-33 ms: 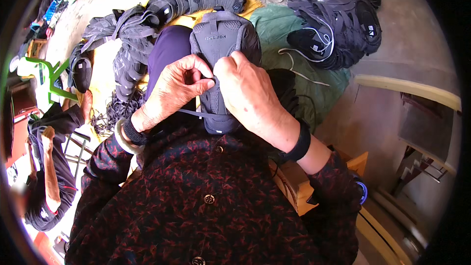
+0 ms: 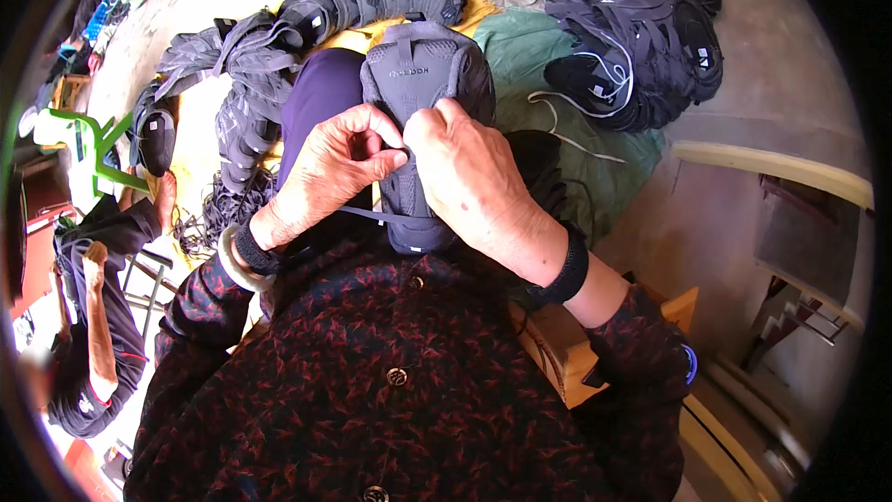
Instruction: Lacing a black sneaker upper.
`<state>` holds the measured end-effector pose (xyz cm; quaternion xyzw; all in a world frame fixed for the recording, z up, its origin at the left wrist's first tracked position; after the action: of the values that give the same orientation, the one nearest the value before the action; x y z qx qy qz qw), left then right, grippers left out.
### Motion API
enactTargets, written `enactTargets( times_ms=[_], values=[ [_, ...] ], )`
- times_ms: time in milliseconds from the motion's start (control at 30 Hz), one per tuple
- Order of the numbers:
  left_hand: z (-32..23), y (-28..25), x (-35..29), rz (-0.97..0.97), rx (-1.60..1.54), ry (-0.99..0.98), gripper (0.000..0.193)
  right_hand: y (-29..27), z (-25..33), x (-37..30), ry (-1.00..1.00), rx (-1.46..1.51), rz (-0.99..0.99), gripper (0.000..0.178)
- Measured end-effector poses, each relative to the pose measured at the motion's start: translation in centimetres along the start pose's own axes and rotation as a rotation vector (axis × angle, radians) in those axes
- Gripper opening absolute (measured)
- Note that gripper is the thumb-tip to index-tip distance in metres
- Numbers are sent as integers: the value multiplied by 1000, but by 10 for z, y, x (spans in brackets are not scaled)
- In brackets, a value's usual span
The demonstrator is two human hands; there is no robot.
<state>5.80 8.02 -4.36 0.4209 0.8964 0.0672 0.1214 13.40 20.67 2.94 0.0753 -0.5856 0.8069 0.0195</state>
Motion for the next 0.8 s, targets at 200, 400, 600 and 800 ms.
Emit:
enactTargets(
  times_ms=[200, 400, 600, 800],
  values=[
    [2, -1, 0, 3, -29, -9, 12, -3, -4, -13, 101, 144, 98, 15],
    [2, 0, -1, 15, -86, 39, 14, -11, 2, -7, 17, -259, 102, 12],
    [7, -1, 0, 36, -93, 27, 14, -13, -10, -5, 125, -149, 83, 7],
    [1, 1, 0, 14, -37, 21, 14, 0, -21, -9, 174, 101, 95, 6]
  ],
)
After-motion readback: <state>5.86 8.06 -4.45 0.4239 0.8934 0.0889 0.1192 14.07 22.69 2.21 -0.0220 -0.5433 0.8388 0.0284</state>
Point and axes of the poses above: each hand's wrist, its own x-axis towards the middle knuckle, its own y-axis out of the palm, z = x × y, the point moved 6 cm from there along x, towards the middle knuckle, and after that the axes turned 13 degrees about -x, right-handed, at the moved point
